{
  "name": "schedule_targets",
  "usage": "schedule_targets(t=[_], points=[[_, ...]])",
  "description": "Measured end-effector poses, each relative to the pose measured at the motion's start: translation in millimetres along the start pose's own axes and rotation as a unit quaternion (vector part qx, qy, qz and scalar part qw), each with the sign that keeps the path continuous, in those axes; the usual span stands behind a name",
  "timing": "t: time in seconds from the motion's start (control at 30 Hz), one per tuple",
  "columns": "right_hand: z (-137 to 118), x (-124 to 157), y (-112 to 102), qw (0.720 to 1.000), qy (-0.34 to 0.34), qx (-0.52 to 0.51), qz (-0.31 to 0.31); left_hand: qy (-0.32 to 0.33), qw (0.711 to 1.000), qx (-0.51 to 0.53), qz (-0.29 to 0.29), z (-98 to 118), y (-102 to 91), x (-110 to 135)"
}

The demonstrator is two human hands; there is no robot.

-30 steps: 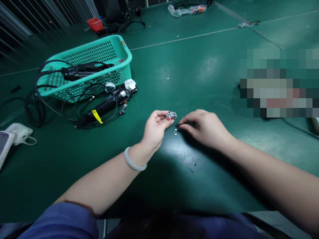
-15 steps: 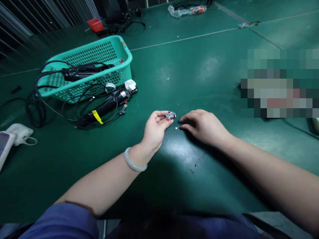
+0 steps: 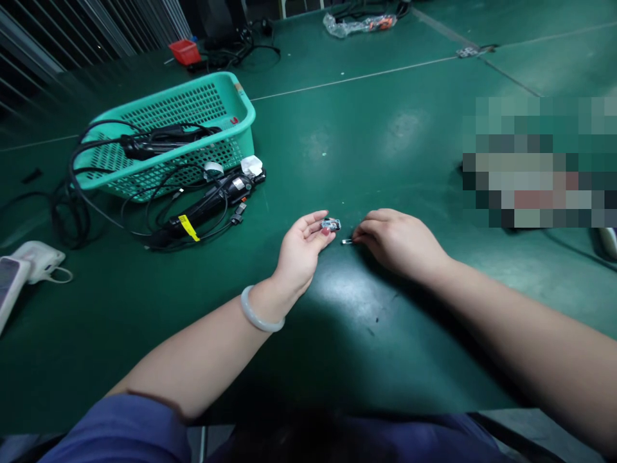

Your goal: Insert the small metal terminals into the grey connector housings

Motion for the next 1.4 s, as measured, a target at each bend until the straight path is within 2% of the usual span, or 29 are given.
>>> schedule_targets(t=[0.13,0.23,0.57,0.7,0.9,1.07,1.4], points=[[9.3,1.1,-29.8,0.994,0.037,-0.051,0.088,-0.001,1.000,-0.007,-0.014,-1.0,2.8,-0.1],[3.7,0.9,-38.8,0.989,0.039,-0.095,0.109,-0.001,0.999,-0.017,-0.032,-1.5,6.6,1.5],[-9.1,-1.6,-29.4,0.994,0.024,-0.056,0.087,-0.002,0.997,-0.031,-0.064,-1.7,13.2,4.8],[-10.0,-0.2,-34.2,0.993,0.017,-0.051,0.109,-0.004,0.997,-0.027,-0.067,-3.1,12.5,3.9],[-6.6,3.5,-39.9,0.984,0.016,-0.097,0.149,0.008,0.998,-0.016,-0.063,-2.8,10.4,2.3],[-8.8,4.3,-35.9,0.979,0.006,-0.129,0.158,-0.001,0.998,0.010,-0.055,-2.3,8.9,1.6],[-11.8,5.8,-32.1,0.975,0.018,-0.127,0.180,-0.008,0.999,0.017,-0.050,-2.0,8.4,2.3]])
Point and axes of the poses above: each hand's wrist, its own x-axis away from the middle knuckle, its own y-axis out of the palm, z = x × y, the point moved 9 cm from there along -x, towards the middle knuckle
